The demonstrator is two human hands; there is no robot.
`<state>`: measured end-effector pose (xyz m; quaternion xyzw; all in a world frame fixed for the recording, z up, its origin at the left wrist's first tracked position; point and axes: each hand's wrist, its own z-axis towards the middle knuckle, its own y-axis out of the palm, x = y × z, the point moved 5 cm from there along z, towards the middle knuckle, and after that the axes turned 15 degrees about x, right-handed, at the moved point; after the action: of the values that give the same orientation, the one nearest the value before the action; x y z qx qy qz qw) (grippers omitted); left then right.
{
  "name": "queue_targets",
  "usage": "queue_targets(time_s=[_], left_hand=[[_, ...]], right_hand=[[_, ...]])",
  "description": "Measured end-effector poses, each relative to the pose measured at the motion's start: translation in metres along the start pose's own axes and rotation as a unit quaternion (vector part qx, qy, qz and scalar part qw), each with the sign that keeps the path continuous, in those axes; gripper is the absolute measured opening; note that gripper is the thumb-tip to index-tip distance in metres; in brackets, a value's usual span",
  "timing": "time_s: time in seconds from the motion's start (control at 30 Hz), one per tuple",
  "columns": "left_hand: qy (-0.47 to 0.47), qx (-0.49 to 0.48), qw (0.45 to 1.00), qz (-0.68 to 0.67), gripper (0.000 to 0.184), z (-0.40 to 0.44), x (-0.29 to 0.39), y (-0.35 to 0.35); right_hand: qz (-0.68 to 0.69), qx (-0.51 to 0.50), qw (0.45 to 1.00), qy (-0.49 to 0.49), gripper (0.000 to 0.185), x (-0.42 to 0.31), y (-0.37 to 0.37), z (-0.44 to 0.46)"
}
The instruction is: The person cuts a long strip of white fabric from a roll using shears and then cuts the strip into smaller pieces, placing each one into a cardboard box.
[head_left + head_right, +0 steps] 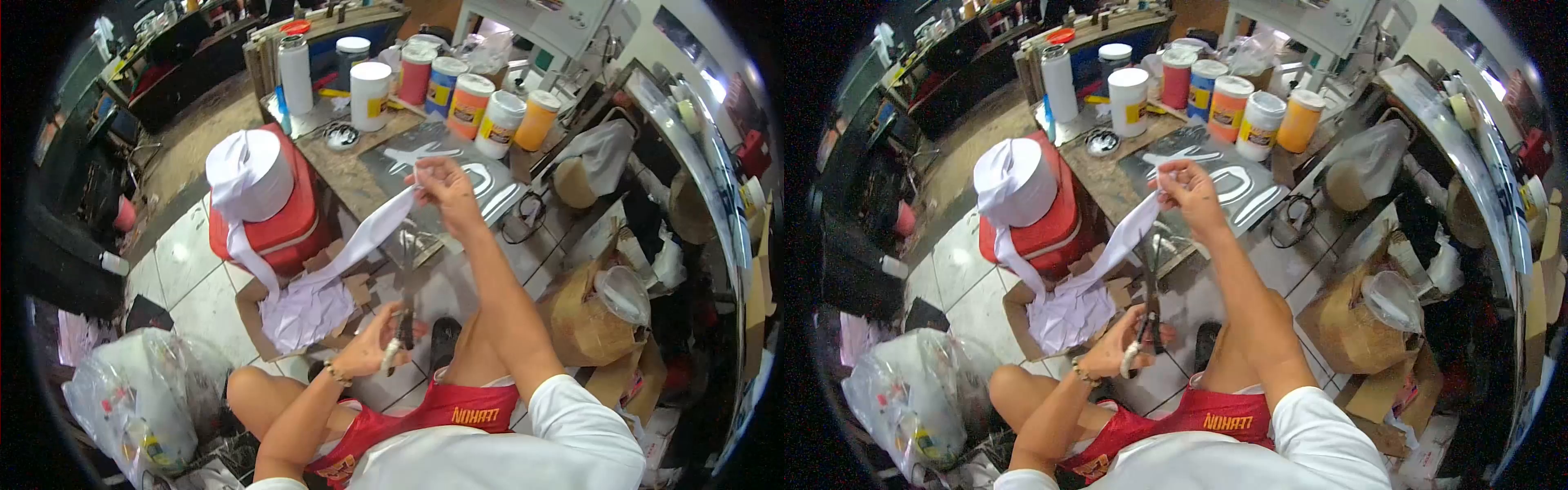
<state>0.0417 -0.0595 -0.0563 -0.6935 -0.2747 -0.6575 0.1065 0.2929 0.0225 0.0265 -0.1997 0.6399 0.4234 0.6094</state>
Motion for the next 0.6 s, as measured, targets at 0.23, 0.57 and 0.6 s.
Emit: queue_targets(time_s=[0.23,0.57,0.6], left_hand=[[-0.105,0.029,0.974,-0.196,0.079,0.012,-0.017,0.002],[-0.035,0.113,0.98,-0.162,0.076,0.016,0.024,-0.031],[-0.034,0.112,0.98,-0.161,0.076,0.015,0.025,-0.032]], right_hand=[[0.098,-0.073,0.991,0.06,0.02,-0.017,0.012,-0.016],[0.121,-0.242,0.959,0.087,0.018,-0.025,0.016,-0.029],[0.124,-0.241,0.958,0.095,0.018,-0.026,0.014,-0.028]])
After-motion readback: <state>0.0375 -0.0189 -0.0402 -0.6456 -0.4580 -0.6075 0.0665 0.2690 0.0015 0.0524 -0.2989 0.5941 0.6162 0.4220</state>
